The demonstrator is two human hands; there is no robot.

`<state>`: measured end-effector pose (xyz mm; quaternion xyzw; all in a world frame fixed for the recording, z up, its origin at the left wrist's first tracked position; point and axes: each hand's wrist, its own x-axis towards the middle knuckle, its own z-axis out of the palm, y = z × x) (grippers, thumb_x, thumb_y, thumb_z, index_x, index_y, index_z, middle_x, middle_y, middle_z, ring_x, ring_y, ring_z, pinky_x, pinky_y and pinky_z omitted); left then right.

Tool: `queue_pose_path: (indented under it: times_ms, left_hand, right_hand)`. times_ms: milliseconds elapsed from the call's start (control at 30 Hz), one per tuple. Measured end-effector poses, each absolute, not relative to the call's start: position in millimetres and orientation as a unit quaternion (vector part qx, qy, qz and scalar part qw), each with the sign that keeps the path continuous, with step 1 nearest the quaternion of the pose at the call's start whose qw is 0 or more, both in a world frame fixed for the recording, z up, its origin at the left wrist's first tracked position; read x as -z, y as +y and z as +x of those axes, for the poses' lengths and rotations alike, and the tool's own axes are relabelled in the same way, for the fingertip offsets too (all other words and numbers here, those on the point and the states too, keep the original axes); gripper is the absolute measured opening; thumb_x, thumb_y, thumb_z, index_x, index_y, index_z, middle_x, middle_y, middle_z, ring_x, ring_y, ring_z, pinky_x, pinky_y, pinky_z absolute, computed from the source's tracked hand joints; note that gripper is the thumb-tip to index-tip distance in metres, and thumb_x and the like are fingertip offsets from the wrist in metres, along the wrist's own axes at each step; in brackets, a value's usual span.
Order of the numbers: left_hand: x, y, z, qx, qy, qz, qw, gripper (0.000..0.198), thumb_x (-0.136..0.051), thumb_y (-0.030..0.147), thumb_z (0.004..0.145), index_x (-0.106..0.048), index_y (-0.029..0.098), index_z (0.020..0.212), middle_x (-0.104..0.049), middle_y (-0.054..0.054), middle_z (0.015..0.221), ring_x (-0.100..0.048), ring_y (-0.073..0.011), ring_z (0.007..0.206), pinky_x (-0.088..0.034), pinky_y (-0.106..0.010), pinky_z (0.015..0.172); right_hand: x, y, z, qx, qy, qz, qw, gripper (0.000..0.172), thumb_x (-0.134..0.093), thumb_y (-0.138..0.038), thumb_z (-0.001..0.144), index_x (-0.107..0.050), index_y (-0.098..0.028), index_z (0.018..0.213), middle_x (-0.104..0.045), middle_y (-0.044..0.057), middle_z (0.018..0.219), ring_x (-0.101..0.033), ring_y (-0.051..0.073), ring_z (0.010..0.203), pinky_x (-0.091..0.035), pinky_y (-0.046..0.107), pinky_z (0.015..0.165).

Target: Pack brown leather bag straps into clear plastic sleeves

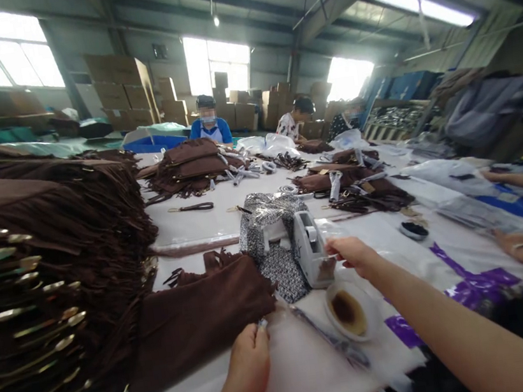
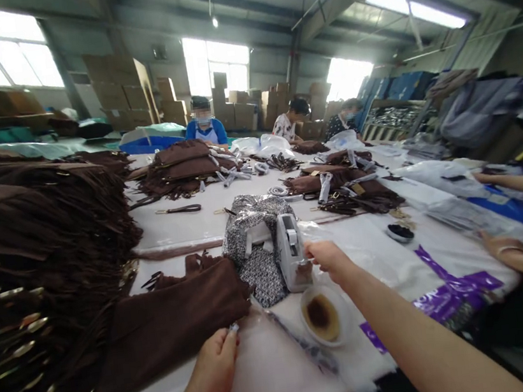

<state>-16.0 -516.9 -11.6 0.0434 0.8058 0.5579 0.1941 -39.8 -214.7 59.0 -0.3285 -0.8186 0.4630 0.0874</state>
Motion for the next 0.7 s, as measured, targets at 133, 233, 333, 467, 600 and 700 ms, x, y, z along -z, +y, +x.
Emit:
queue_pose_path:
  times_ms: [133, 233, 333, 467, 600, 700]
  left_hand:
    - [10, -518, -17, -0.550, 0.810, 0.051, 0.198, 0.026, -0.044, 0.028, 0.089, -0.057, 0.019, 0.068, -0.060, -0.004, 0.071, -0.052, -0.0203, 0.072, -0.036, -0.028, 0.068]
    - [10, -519, -17, -0.547, 0.812, 0.051, 0.198, 0.026, -0.045, 0.028, 0.089, -0.057, 0.019, 0.068, -0.061, -0.004, 0.071, -0.053, -0.0204, 0.072, -0.036, -0.028, 0.068]
    - [12, -520, -17, -0.543, 0.814, 0.051, 0.201, 0.026, -0.045, 0.029, 0.088, -0.056, 0.019, 0.067, -0.060, -0.003, 0.071, -0.053, -0.0200, 0.071, -0.036, -0.027, 0.068]
    - [20, -520, -19, -0.533, 0.817, 0.066, 0.208, 0.028, -0.040, 0.032, 0.090, -0.056, 0.018, 0.071, -0.061, -0.004, 0.073, -0.053, -0.0203, 0.073, -0.036, -0.028, 0.068]
    - [25, -520, -19, -0.523, 0.824, 0.081, 0.202, 0.030, -0.038, 0.034, 0.090, -0.057, 0.018, 0.073, -0.063, -0.006, 0.076, -0.054, -0.0207, 0.074, -0.037, -0.029, 0.068]
    - [23, -520, -14, -0.522, 0.828, 0.092, 0.182, 0.029, -0.039, 0.034, 0.090, -0.056, 0.019, 0.073, -0.063, -0.006, 0.075, -0.054, -0.0206, 0.073, -0.036, -0.029, 0.068]
  right_hand:
    - [-58, -228, -45, -0.487, -0.796, -0.354, 0.056, 0.024, -0.056, -0.038, 0.065, -0.064, -0.015, 0.065, -0.066, 0.005, 0.068, -0.052, 0.015, 0.057, -0.037, 0.025, 0.050]
    - [-64, -231, -37, -0.501, -0.787, -0.354, 0.064, 0.018, -0.059, -0.032, 0.060, -0.062, -0.015, 0.064, -0.065, 0.004, 0.067, -0.053, 0.015, 0.060, -0.038, 0.026, 0.052]
    - [-70, -235, -19, -0.512, -0.787, -0.329, 0.100, 0.022, -0.062, -0.036, 0.062, -0.064, -0.015, 0.068, -0.065, 0.004, 0.070, -0.055, 0.015, 0.065, -0.039, 0.025, 0.055]
    - [-64, -247, 8, -0.556, -0.759, -0.314, 0.124, 0.032, -0.063, -0.045, 0.066, -0.064, -0.016, 0.080, -0.065, 0.002, 0.075, -0.046, 0.009, 0.052, -0.029, 0.022, 0.045]
    - [-50, -254, 16, -0.546, -0.765, -0.338, 0.045, 0.029, -0.055, -0.046, 0.069, -0.058, -0.018, 0.078, -0.065, 0.002, 0.074, -0.045, 0.008, 0.043, -0.023, 0.022, 0.041]
    - [-47, -246, 10, -0.468, -0.823, -0.319, 0.042, 0.017, -0.053, -0.034, 0.068, -0.056, -0.019, 0.062, -0.057, 0.000, 0.056, -0.042, 0.009, 0.044, -0.027, 0.024, 0.045]
